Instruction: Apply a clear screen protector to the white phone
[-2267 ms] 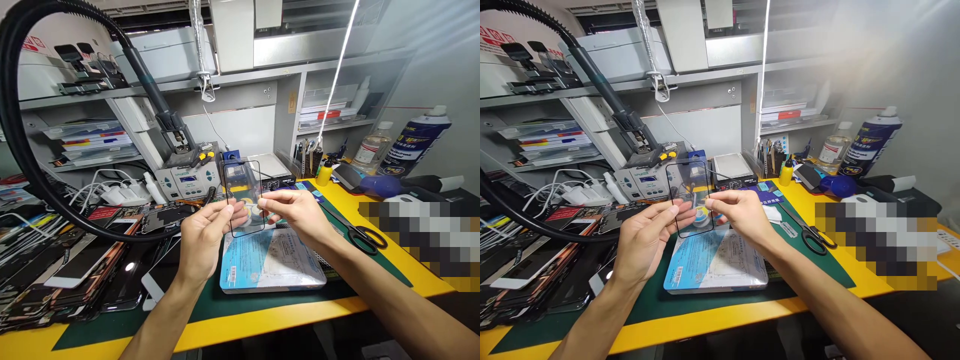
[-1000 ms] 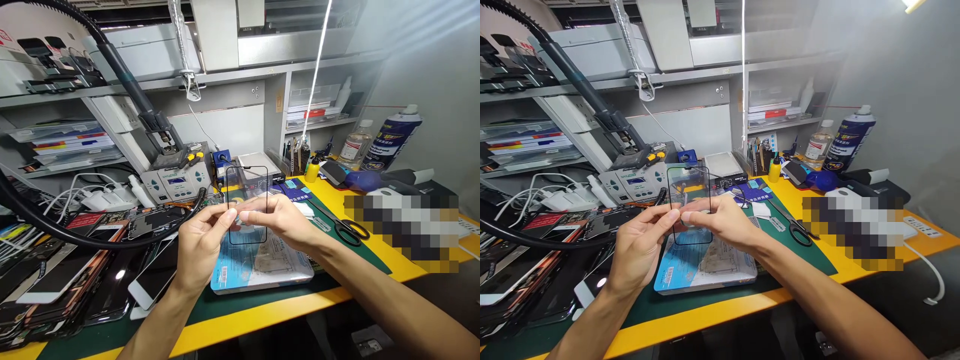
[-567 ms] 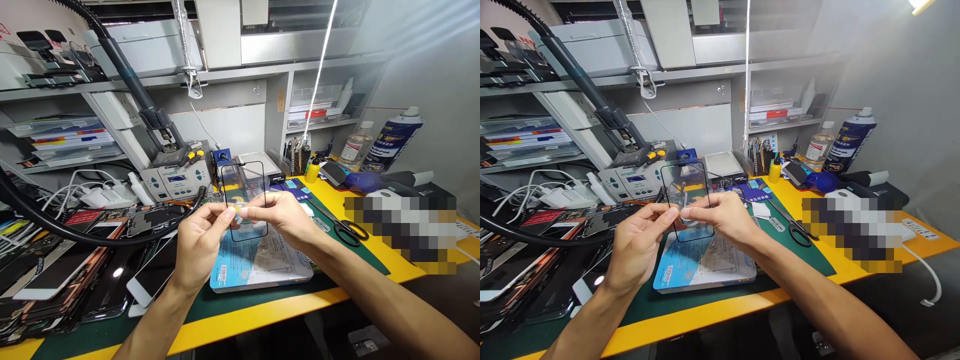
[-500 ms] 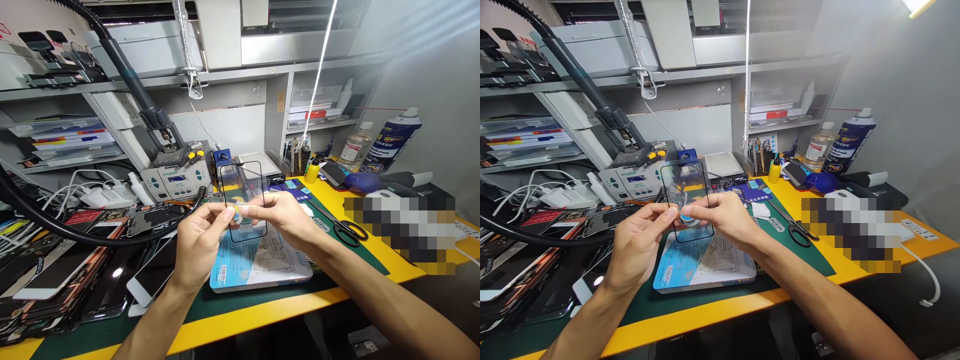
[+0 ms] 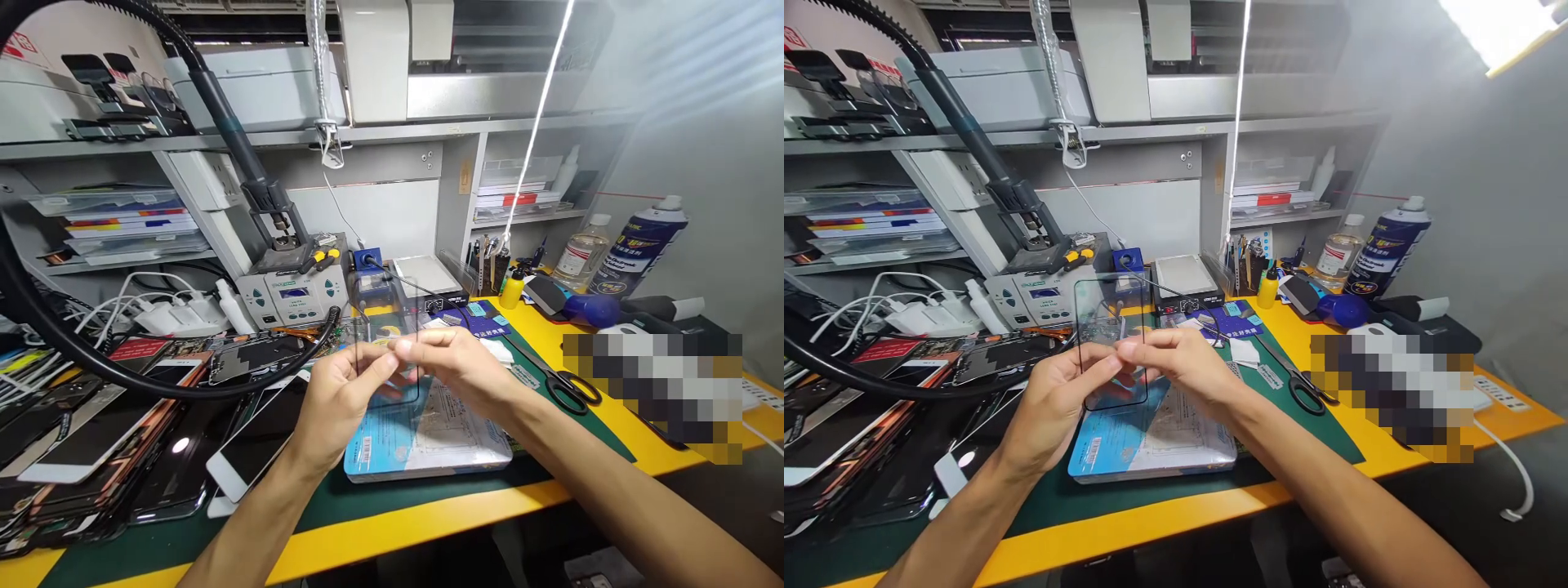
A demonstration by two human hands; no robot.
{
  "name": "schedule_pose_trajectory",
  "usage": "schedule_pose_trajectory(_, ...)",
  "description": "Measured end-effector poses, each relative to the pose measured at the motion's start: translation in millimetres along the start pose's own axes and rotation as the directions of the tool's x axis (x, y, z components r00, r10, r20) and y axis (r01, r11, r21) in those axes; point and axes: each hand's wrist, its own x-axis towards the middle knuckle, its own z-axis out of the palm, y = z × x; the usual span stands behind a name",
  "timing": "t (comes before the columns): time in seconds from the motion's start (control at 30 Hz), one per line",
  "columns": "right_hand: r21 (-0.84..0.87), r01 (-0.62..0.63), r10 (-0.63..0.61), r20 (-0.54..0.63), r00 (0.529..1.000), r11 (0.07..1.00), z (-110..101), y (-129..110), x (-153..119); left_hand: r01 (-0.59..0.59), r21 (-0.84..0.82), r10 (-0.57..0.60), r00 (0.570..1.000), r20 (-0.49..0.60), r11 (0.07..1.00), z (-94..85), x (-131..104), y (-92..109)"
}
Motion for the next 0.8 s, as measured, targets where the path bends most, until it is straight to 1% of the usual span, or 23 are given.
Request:
schedule_pose_trajectory(0.07, -0.022, -0.014, 0.016, 0.073, 0.997, 1.0, 3, 0, -2, -0.006, 0.048, 0.004, 0.999, 0.036, 0.999, -0.4, 0, 0)
schedule_pose_trajectory(0.13, -0.048, -0.024, 0.027, 0.075, 0.997, 0.999, 3, -2, -3, 0.001, 0.093, -0.008, 0.997, 0.073, 0.996, -1.3, -1, 1)
schedule_pose_trajectory(0.2, -0.066, -0.035, 0.035, 0.005, 0.999, 0.997, -1, -6, -3, 0.014, 0.141, -0.028, 0.995, 0.1, 0.99, -2.2, -2, 2)
schedule_pose_trajectory(0.3, -0.032, -0.038, 0.033, -0.131, 0.991, 0.999, -16, -13, 1, 0.031, 0.211, -0.057, 0.991, 0.119, 0.977, -3.0, -3, 4)
schedule_pose_trajectory(0.43, 0.116, -0.038, 0.066, -0.251, 0.966, 0.993, -34, -20, 8, 0.07, 0.214, -0.102, 0.984, 0.143, 0.974, -3.3, -4, 5)
schedule_pose_trajectory(0.5, 0.191, -0.016, 0.076, -0.308, 0.948, 0.982, -37, -23, 9, 0.08, 0.193, -0.108, 0.985, 0.136, 0.978, -3.5, -3, 5)
schedule_pose_trajectory(0.53, 0.208, 0.002, 0.066, -0.317, 0.946, 0.978, -36, -23, 9, 0.082, 0.181, -0.107, 0.985, 0.133, 0.98, -3.7, -3, 6)
schedule_pose_trajectory(0.6, 0.183, 0.007, 0.045, -0.277, 0.96, 0.983, -29, -21, 8, 0.083, 0.169, -0.106, 0.986, 0.13, 0.982, -4.2, -3, 6)
schedule_pose_trajectory(0.67, 0.085, -0.046, 0.06, -0.166, 0.984, 0.995, -20, -16, 7, 0.083, 0.174, -0.107, 0.986, 0.13, 0.981, -4.8, -3, 6)
schedule_pose_trajectory(0.73, -0.009, -0.094, 0.093, -0.073, 0.993, 0.995, -11, -10, 6, 0.087, 0.198, -0.114, 0.985, 0.129, 0.976, -5.4, -2, 5)
schedule_pose_trajectory(0.77, -0.028, -0.099, 0.097, -0.066, 0.993, 0.995, -9, -7, 6, 0.09, 0.212, -0.12, 0.984, 0.133, 0.973, -5.8, -2, 5)
schedule_pose_trajectory(0.8, -0.024, -0.093, 0.091, -0.084, 0.992, 0.995, -8, -6, 7, 0.091, 0.225, -0.125, 0.982, 0.141, 0.97, -6.0, -2, 4)
